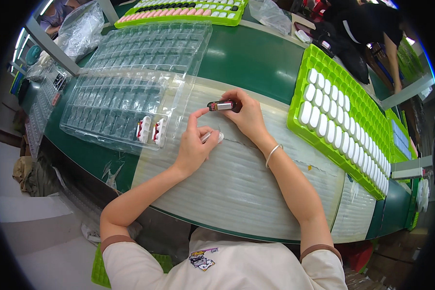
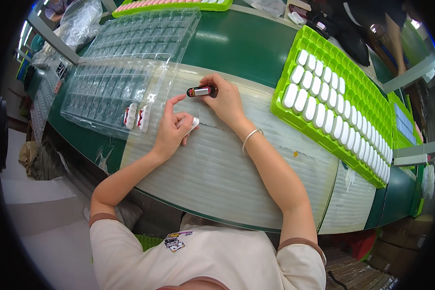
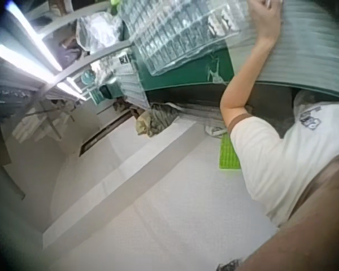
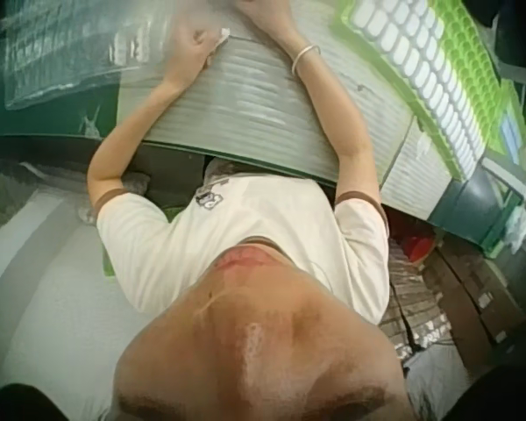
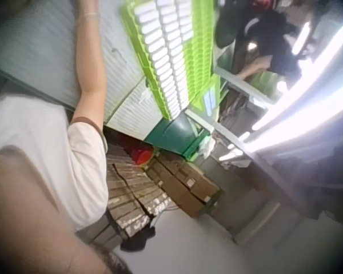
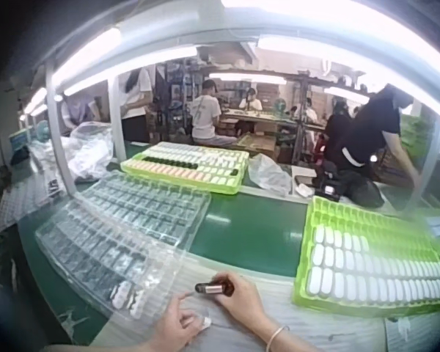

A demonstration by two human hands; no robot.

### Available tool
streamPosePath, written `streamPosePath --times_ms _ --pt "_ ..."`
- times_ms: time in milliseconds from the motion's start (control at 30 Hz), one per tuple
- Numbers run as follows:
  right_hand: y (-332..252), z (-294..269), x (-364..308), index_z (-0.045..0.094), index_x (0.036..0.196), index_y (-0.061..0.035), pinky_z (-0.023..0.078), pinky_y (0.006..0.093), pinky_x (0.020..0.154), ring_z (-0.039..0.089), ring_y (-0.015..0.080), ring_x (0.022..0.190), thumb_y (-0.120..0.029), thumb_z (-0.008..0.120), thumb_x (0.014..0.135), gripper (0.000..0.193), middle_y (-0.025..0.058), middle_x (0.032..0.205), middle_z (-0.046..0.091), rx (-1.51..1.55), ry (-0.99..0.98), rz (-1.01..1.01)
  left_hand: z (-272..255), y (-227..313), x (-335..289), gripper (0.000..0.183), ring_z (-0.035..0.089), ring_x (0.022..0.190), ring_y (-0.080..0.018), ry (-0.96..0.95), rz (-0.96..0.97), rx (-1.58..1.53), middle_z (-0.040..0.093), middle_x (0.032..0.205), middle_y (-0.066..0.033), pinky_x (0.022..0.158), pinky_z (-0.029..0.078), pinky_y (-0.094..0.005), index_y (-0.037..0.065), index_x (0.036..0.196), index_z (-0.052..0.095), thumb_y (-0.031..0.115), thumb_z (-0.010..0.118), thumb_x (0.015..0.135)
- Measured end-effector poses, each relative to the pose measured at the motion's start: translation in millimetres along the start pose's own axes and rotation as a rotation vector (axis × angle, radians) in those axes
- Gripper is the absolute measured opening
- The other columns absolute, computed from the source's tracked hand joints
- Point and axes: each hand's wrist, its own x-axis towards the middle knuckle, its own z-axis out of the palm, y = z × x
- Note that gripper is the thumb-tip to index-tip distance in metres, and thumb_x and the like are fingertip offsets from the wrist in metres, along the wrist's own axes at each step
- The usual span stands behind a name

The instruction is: The person assembles white wireless earbuds by placing small components into charging cases. They repeatedly open and close the cases, insert components, and place the finished units into green trays. The person also handles small batteries and places them into the cases.

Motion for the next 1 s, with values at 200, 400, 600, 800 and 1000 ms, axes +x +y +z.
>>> streamPosePath --times_ms 200,400,600,800,1000 --pt "1 0 4 0.059 0.092 -0.0035 0.049 0.0263 0.066 0.064 0.0151 0.074 0.0 0.07 0.07 0.024 0.0057 0.084 0.067 0.011 0.009 0.068 -3 -17 12 0.061 0.06 0.072 -0.0091 -0.054 0.102 -0.009 0.066 0.084 -0.0084 0.059 0.046 -0.0199 0.002 0.126 0.032 0.013 0.069 0.079" --pt "3 0 6 0.056 0.095 -0.0042 0.048 0.0248 0.066 0.065 0.0151 0.079 0.0 0.07 0.07 0.029 0.0054 0.087 0.068 0.025 0.032 0.07 -7 -11 12 0.065 0.062 0.079 -0.0117 -0.097 0.025 -0.113 0.066 0.094 -0.0103 0.067 0.049 -0.0229 0.002 0.126 0.031 0.007 0.072 0.076" --pt "0 -3 8 0.055 0.097 -0.005 0.047 0.0245 0.067 0.064 0.0142 0.08 -0.001 0.07 0.07 0.031 0.0044 0.089 0.068 0.002 0.007 0.081 -9 -12 14 0.062 0.062 0.085 -0.0135 -0.079 0.08 -0.053 0.065 0.097 -0.0112 0.072 0.051 -0.0252 0.003 0.126 0.031 0.003 0.07 0.077" --pt "1 -3 6 0.055 0.098 -0.0056 0.047 0.0243 0.067 0.063 0.0136 0.079 -0.001 0.071 0.07 0.032 0.0043 0.089 0.068 -0.015 0.0 0.08 -9 -15 13 0.056 0.064 0.087 -0.0145 -0.074 0.072 -0.017 0.066 0.098 -0.0118 0.073 0.051 -0.0258 0.002 0.122 0.036 0.004 0.069 0.077" --pt "1 0 6 0.053 0.102 -0.0056 0.048 0.0248 0.066 0.063 0.0147 0.077 -0.003 0.072 0.07 0.037 0.0052 0.089 0.068 -0.002 0.001 0.077 -10 -15 12 0.045 0.064 0.09 -0.0172 -0.034 0.082 0.016 0.067 0.099 -0.0122 0.074 0.051 -0.0272 0.003 0.112 0.047 0.005 0.072 0.074"
